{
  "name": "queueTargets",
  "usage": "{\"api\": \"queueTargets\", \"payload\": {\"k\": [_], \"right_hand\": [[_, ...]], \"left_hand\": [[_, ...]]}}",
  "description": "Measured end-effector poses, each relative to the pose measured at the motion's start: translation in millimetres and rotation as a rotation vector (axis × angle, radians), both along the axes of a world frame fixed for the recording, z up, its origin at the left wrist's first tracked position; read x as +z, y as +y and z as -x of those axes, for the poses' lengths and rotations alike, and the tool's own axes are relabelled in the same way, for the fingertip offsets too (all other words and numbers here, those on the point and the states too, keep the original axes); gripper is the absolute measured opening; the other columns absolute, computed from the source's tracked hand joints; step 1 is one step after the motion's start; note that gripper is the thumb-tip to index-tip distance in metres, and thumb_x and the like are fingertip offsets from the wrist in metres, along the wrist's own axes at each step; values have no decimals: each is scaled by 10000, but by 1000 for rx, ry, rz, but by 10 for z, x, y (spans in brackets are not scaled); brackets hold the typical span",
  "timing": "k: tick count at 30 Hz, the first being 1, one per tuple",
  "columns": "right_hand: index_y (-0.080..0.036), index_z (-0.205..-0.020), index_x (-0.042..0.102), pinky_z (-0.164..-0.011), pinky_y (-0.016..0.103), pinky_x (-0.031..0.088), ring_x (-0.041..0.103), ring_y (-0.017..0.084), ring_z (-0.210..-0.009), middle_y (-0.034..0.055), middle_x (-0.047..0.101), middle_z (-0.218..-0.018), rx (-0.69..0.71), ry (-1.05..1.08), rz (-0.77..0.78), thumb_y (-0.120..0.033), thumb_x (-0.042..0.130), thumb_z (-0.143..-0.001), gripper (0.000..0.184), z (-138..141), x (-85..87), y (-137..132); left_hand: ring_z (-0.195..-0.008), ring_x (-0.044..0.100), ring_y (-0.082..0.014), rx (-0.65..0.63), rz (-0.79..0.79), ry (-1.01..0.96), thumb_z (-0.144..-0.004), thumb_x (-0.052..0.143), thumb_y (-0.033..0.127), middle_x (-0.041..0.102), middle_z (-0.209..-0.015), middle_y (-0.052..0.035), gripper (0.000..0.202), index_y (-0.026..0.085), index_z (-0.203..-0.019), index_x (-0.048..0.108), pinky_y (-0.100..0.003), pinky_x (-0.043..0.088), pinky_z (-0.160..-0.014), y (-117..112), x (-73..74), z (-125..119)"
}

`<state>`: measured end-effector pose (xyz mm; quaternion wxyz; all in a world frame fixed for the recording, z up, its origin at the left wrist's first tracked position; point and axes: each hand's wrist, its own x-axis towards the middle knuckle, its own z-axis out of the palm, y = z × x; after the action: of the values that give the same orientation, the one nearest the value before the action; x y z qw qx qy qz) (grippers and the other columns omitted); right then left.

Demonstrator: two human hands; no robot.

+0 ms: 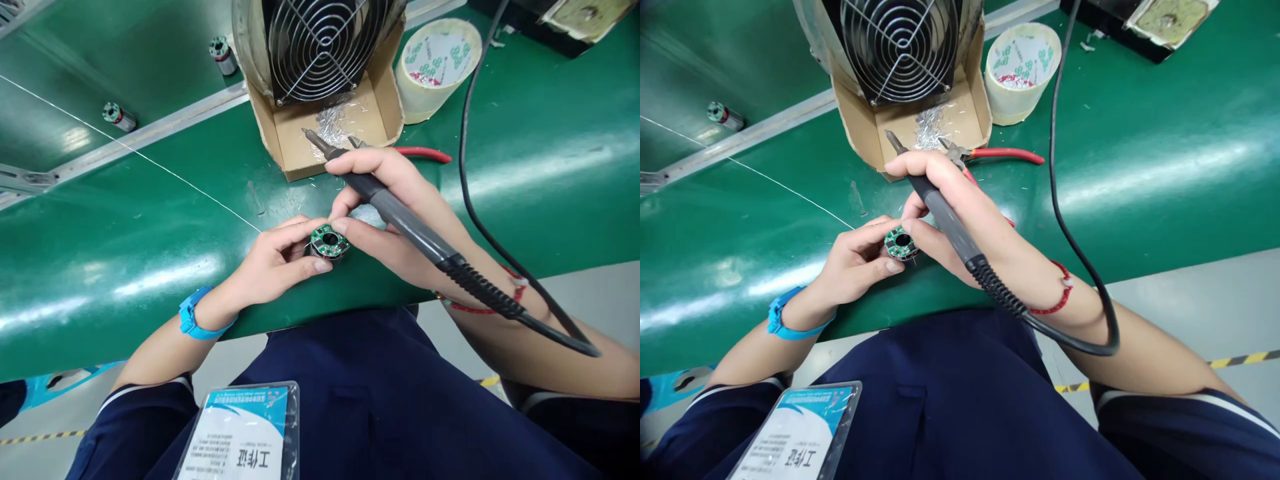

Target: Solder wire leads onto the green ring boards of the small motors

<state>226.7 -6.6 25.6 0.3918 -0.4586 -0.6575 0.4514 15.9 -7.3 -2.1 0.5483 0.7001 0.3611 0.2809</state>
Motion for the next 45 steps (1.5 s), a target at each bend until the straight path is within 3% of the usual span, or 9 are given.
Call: {"api": "queueTargets", "payload": {"k": [8, 15, 19, 24, 32, 37, 45], "right_hand": [[-277, -1177, 549, -781, 262, 564, 635, 99, -750, -70, 632, -810, 8, -58, 22, -161, 629, -826, 379, 8, 46, 16], [-317, -1137, 538, -828, 322, 594, 647, 131, -777, -40, 661, -927, 70, -131, -95, -179, 572, -868, 304, -12, 30, -20], [-308, -1108, 549, -871, 370, 598, 668, 170, -839, -19, 654, -897, 105, -192, -114, -142, 530, -865, 294, -27, 25, -21], [-282, -1117, 563, -786, 357, 579, 658, 184, -805, -3, 645, -837, 129, -177, -82, -126, 528, -858, 304, -25, 23, -4], [-293, -1153, 565, -675, 265, 512, 600, 115, -677, -42, 632, -826, 106, -87, -72, -176, 617, -850, 329, -33, -51, -1], [-316, -1189, 544, -733, 277, 554, 637, 126, -737, -37, 665, -882, 95, -145, -87, -178, 609, -860, 363, -41, -57, -11], [-338, -1243, 515, -794, 332, 583, 655, 158, -833, -19, 654, -914, 92, -223, -155, -221, 567, -909, 358, -89, -92, -55]], "left_hand": [[-617, 415, -79, -12, 2, -36, -865, 763, 476, 516, -778, 16, 408, 310, -1238, 741, -218, 348, -558, -11, -2, -7], [-617, 416, -79, -22, -45, -54, -867, 771, 434, 528, -785, 16, 420, 325, -1270, 726, -217, 353, -559, -9, -15, -4], [-600, 395, -71, -39, -39, -39, -859, 780, 437, 506, -767, 23, 418, 302, -1253, 734, -208, 343, -548, -1, -31, 2], [-625, 403, -68, -94, 47, -67, -878, 763, 408, 510, -794, 13, 416, 259, -1265, 724, -195, 348, -556, 11, -71, 20], [-648, 415, -76, -113, 91, -48, -891, 740, 427, 525, -832, -2, 412, 248, -1262, 721, -202, 356, -566, 38, -69, 21], [-713, 470, -104, -109, 97, 18, -881, 725, 515, 601, -924, -42, 462, 222, -1239, 726, -216, 399, -591, 44, -35, 21], [-646, 448, -67, -130, 32, -6, -883, 749, 431, 606, -937, -33, 439, 209, -1261, 713, -193, 409, -559, 46, -45, 42]]}}
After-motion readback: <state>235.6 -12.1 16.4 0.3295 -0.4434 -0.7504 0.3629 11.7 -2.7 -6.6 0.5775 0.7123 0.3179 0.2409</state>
